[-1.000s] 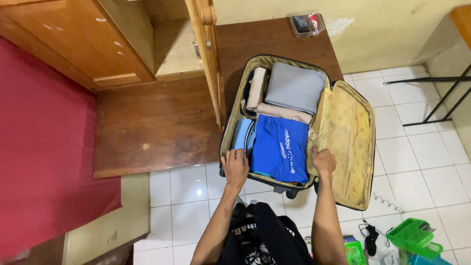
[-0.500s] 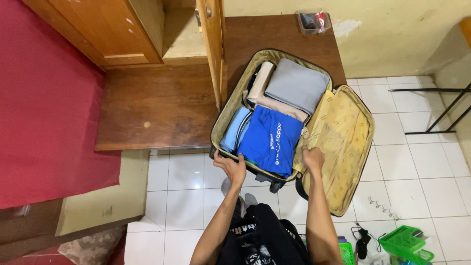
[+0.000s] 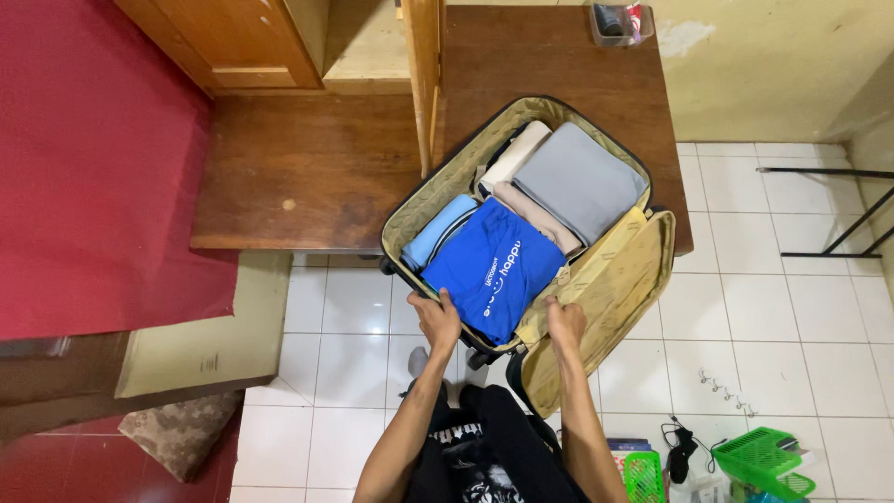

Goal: The person takes folded shirts from an open suitcase, places each on a hanger, and hangs them in a wooden wardrobe. The person also moves folded clothes from the suitcase into the wardrobe shelves.

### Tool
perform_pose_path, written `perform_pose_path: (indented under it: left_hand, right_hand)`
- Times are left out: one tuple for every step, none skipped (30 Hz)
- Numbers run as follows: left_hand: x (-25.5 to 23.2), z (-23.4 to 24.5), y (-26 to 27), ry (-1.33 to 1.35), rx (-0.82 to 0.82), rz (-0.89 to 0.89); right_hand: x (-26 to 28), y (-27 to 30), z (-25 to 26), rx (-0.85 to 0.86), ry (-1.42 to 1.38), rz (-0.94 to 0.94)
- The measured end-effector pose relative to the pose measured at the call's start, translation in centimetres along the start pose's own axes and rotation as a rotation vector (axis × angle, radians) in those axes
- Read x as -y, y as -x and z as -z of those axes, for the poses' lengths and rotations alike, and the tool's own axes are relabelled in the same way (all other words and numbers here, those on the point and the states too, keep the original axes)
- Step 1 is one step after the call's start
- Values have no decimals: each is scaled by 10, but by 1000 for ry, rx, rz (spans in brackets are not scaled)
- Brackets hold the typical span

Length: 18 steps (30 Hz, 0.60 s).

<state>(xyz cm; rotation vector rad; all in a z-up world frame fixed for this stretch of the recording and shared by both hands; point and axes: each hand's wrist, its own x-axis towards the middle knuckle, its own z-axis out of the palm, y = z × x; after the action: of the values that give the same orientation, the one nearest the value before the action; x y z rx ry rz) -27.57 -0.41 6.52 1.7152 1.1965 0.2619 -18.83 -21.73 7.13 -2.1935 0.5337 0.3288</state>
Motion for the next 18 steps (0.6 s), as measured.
perform_pose_path:
  left_hand:
    - [0, 5, -2, -32, -7, -31]
    - [1, 9, -3, -63, -14, -63]
    - [2, 13, -5, -80, -16, -89]
    - [3, 16, -7, -96, -17, -115]
    - [4, 19, -10, -113, -17, -143]
    - [5, 22, -13, -124, -8, -150]
    - [6, 24, -16, -134, 2, -158]
    - [7, 26, -18, -144, 12, -166]
    - [7, 29, -21, -151, 22, -186]
    - [8, 31, -23, -158, 33, -205]
    - [9, 34, -24, -167, 45, -223]
    - [10, 37, -25, -161, 55, -230]
    - [10, 38, -27, -152, 66, -241]
    - [10, 40, -28, -144, 78, -252]
    - [9, 43, -29, -140, 76, -272]
    - [8, 47, -30, -136, 75, -292]
    - [7, 51, -33, -130, 71, -312]
    - [6, 55, -36, -123, 79, -317]
  right_hand:
    - [0, 5, -2, 3, -25, 1]
    - [0, 10, -5, 7, -29, -19]
    - [0, 13, -7, 9, -33, -37]
    - [0, 16, -9, 10, -37, -56]
    - [0, 19, -12, 10, -17, -55]
    - [-1, 21, -15, 10, 3, -54]
    - [-2, 23, -18, 7, 22, -53]
    - [-4, 23, -20, -1, 65, -36]
    - [-7, 24, -22, -11, 107, -20]
    - [-9, 25, -24, -21, 149, -4]
    - [-12, 25, -26, -26, 180, 6]
    - [-15, 24, -28, -32, 211, 16]
    - [-17, 24, -31, -41, 240, 26]
    - [-19, 25, -33, -39, 224, 27]
    - [-21, 26, -33, -39, 208, 28]
    - [-22, 29, -33, -39, 193, 29]
    - [-21, 31, -36, -41, 168, 17]
    - [-20, 36, -39, -43, 143, 5]
